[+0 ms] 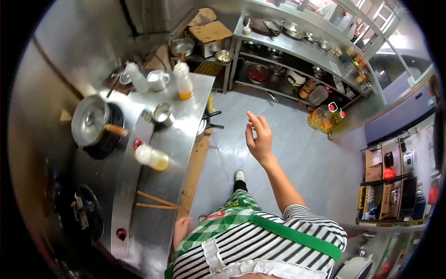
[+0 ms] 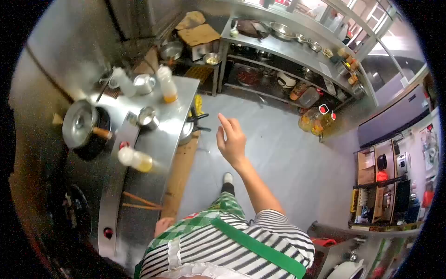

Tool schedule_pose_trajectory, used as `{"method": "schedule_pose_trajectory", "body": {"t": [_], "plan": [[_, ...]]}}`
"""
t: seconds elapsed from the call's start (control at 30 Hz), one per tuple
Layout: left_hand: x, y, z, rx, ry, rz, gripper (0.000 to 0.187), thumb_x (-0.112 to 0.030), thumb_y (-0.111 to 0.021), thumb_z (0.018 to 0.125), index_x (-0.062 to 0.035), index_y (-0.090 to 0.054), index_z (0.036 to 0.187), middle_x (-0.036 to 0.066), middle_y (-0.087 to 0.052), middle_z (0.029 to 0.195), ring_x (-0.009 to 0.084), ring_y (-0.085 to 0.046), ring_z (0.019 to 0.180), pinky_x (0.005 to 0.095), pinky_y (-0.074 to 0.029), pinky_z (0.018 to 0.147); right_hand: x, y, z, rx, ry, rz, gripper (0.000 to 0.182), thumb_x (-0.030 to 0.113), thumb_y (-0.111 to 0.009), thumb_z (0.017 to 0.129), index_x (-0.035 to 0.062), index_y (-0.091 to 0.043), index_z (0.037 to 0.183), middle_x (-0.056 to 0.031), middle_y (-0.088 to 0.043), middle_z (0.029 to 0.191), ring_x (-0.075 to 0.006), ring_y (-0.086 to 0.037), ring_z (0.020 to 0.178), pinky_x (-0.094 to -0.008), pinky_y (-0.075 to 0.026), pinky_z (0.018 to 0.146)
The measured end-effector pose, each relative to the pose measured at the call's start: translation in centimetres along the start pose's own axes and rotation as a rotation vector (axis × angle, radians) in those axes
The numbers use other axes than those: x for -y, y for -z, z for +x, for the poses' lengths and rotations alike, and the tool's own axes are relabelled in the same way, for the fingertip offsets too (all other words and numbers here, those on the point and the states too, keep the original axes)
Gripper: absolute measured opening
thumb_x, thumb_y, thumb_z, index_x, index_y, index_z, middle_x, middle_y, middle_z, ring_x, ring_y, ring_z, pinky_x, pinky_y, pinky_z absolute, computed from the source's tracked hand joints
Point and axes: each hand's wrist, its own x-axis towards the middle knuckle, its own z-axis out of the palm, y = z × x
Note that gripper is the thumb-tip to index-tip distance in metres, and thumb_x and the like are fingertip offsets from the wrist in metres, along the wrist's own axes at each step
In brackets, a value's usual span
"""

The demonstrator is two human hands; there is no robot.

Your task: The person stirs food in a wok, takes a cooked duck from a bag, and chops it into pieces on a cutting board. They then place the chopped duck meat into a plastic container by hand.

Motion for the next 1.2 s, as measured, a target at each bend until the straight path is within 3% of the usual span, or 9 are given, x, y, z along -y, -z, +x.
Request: {"method": "schedule_pose_trajectory", "body": {"t": [0.07,0.2,0.43,0.57,0.67,0.77,0.97,1.1,1.2], "plan": [[-2.0,-3.5,7.7,0.007,0.036,-0.290,0.023,-0.027,-0.057,0.090,-0.0073,-0.066,0.098,0.003,-0.064,0.077,0.0085,-0.055,0.065,0.0227,-0.043,0.053,-4.0,2.5,1.6,0.012,0.002,-0.045,0.040,-0.005,-0.058,0.076,0.0052,-0.059,0.114,-0.0113,-0.059,0.088,-0.0258,-0.058,0.076,-0.0323,-0.048,0.063],[-19.4,-11.8,20.7,-0.002,-0.302,-0.133,0.021,-0.025,-0.057,0.091,-0.0052,-0.062,0.096,0.000,-0.059,0.073,0.0061,-0.049,0.061,0.0210,-0.039,0.053,-13.5,8.3,4.2,0.009,0.015,-0.165,0.040,-0.003,-0.058,0.076,0.0056,-0.058,0.115,-0.0114,-0.058,0.087,-0.0263,-0.058,0.076,-0.0326,-0.048,0.062],[-51.2,-20.1,41.8,0.128,-0.754,-0.079,0.023,-0.025,-0.058,0.090,-0.0024,-0.062,0.095,-0.001,-0.060,0.076,0.0072,-0.054,0.066,0.0224,-0.045,0.059,-26.1,13.5,7.6,0.036,-0.417,-0.093,0.039,-0.003,-0.056,0.078,0.0029,-0.057,0.116,-0.0114,-0.056,0.085,-0.0231,-0.057,0.074,-0.0312,-0.047,0.063],[-66.6,-24.9,51.6,0.063,-0.571,-0.119,0.020,-0.023,-0.058,0.088,-0.0059,-0.061,0.098,-0.001,-0.058,0.073,0.0062,-0.053,0.062,0.0222,-0.042,0.053,-32.6,12.0,10.4,-0.009,-0.434,-0.204,0.038,-0.004,-0.056,0.079,0.0012,-0.057,0.116,-0.0111,-0.055,0.084,-0.0232,-0.055,0.072,-0.0310,-0.046,0.063],[-74.7,-28.7,65.2,-0.010,-0.693,0.029,0.032,-0.026,-0.065,0.083,-0.0015,-0.059,0.103,0.002,-0.062,0.076,0.0122,-0.057,0.063,0.0279,-0.046,0.057,-37.0,10.3,12.1,0.005,-0.527,-0.271,0.037,-0.003,-0.056,0.079,0.0008,-0.057,0.115,-0.0114,-0.055,0.083,-0.0236,-0.055,0.072,-0.0315,-0.045,0.063],[-80.6,-32.1,78.2,-0.253,-0.704,0.219,0.044,-0.029,-0.070,0.075,-0.0039,-0.057,0.110,0.010,-0.064,0.096,0.0259,-0.061,0.094,0.0389,-0.047,0.085,-42.3,8.9,14.9,0.041,-0.638,-0.344,0.035,-0.002,-0.057,0.080,0.0008,-0.057,0.115,-0.0118,-0.055,0.081,-0.0236,-0.055,0.073,-0.0321,-0.045,0.064],[-85.0,-35.1,86.6,-0.563,-0.630,0.506,0.042,-0.029,-0.069,0.073,-0.0104,-0.058,0.110,0.014,-0.046,0.126,0.0339,-0.046,0.117,0.0465,-0.038,0.095,-49.5,4.8,24.7,0.172,-0.625,-0.440,0.032,-0.002,-0.056,0.083,0.0004,-0.057,0.115,-0.0092,-0.056,0.083,-0.0176,-0.057,0.069,-0.0256,-0.048,0.057],[-84.2,-33.9,90.4,-0.484,-0.723,0.310,0.031,-0.025,-0.070,0.075,-0.0085,-0.064,0.100,0.009,-0.063,0.091,0.0234,-0.060,0.082,0.0355,-0.048,0.076,-52.7,3.7,29.6,0.199,-0.600,-0.367,0.031,-0.003,-0.056,0.084,-0.0001,-0.057,0.114,-0.0096,-0.056,0.083,-0.0183,-0.057,0.070,-0.0268,-0.049,0.059],[-84.9,-32.7,86.0,-0.302,-0.872,-0.034,0.026,-0.017,-0.071,0.076,-0.0075,-0.065,0.099,0.003,-0.060,0.074,0.0129,-0.056,0.067,0.0254,-0.046,0.065,-55.2,3.4,33.7,0.179,-0.581,-0.227,0.029,-0.003,-0.056,0.083,-0.0007,-0.058,0.111,-0.0112,-0.056,0.081,-0.0209,-0.055,0.068,-0.0296,-0.046,0.061]]}}
